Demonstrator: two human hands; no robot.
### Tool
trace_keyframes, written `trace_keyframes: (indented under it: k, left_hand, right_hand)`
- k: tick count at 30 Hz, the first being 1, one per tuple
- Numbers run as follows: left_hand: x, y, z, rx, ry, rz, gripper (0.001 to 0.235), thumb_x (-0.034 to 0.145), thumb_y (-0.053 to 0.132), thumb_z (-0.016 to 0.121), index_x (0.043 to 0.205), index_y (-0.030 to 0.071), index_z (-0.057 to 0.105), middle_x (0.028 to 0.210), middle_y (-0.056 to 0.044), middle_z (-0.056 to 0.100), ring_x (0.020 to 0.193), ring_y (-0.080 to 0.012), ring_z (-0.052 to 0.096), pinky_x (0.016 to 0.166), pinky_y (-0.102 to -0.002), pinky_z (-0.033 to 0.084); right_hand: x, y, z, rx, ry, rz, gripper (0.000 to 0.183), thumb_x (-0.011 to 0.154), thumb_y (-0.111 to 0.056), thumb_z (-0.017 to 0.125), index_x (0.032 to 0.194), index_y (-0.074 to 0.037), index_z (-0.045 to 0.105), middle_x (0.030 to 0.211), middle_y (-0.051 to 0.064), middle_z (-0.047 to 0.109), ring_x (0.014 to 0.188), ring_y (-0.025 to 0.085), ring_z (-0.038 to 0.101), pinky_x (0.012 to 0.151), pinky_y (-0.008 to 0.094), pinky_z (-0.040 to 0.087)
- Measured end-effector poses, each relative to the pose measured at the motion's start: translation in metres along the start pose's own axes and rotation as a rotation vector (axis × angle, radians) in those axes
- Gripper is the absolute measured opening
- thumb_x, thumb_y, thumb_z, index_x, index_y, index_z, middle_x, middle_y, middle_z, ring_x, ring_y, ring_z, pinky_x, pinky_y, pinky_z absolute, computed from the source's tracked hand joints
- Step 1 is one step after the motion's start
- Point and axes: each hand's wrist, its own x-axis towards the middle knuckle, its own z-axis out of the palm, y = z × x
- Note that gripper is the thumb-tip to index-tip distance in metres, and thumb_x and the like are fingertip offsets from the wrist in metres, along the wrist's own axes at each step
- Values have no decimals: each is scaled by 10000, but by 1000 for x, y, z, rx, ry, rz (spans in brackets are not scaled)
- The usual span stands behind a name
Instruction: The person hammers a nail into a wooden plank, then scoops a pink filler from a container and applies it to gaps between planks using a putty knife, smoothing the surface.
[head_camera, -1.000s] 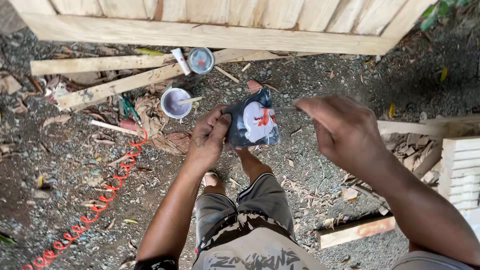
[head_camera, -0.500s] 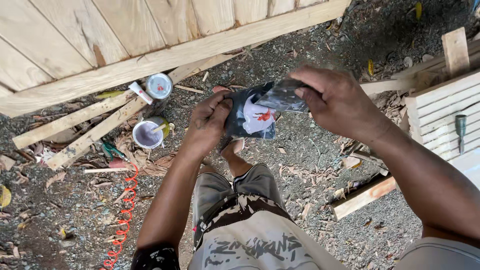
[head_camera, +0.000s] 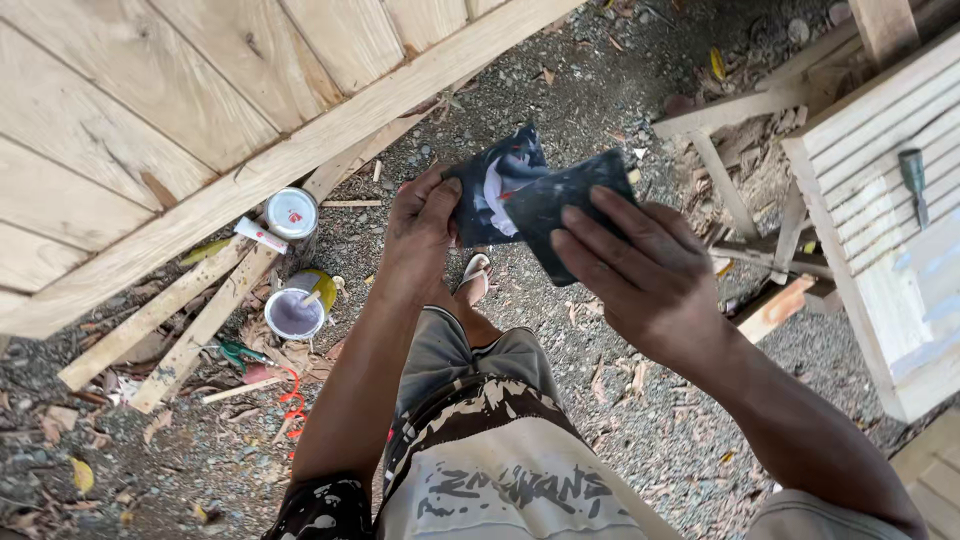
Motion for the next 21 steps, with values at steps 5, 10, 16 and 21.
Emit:
trace_keyframes:
  k: [5, 10, 16, 21]
  left_hand:
    - [33, 26, 10, 93, 25, -110, 184, 1007, 125, 542, 1059, 45, 699, 634, 42, 561, 496, -42, 464, 438, -231, 369]
    - [49, 46, 9, 19, -75, -169, 167, 1051, 121, 536, 1067, 34, 677, 680, 54, 529, 531, -26, 439, 452, -214, 344]
    - [64, 52, 12, 219, -175, -20, 177, 1054, 100, 521, 1069, 11, 673, 726, 37, 539, 553, -38, 456, 468, -242, 367]
    - [81, 55, 13, 203, -319, 66, 177, 1080, 94, 504, 1081, 4, 656, 763, 38, 534, 634, -32, 446, 545, -247, 362]
  right_hand:
    - [22, 5, 2, -85, -27, 84, 462, 757, 51, 766, 1187, -117, 768, 1303, 48, 729, 1329, 247, 605, 1027, 461, 541]
    - [51, 1, 2, -75, -35, 105, 394, 829, 24, 771, 1189, -135, 766, 1299, 53, 743, 1277, 240, 645, 1034, 448, 553]
    - [51, 26, -4, 140, 10, 497, 336, 992, 146, 580, 1240, -39, 711, 1202, 145, 765, 921, 178, 753, 632, 269, 606]
    - [56, 58, -4, 243, -47, 740, 285, 1046, 112, 531, 1251, -5, 689, 1137, 174, 751, 809, 154, 748, 549, 260, 550]
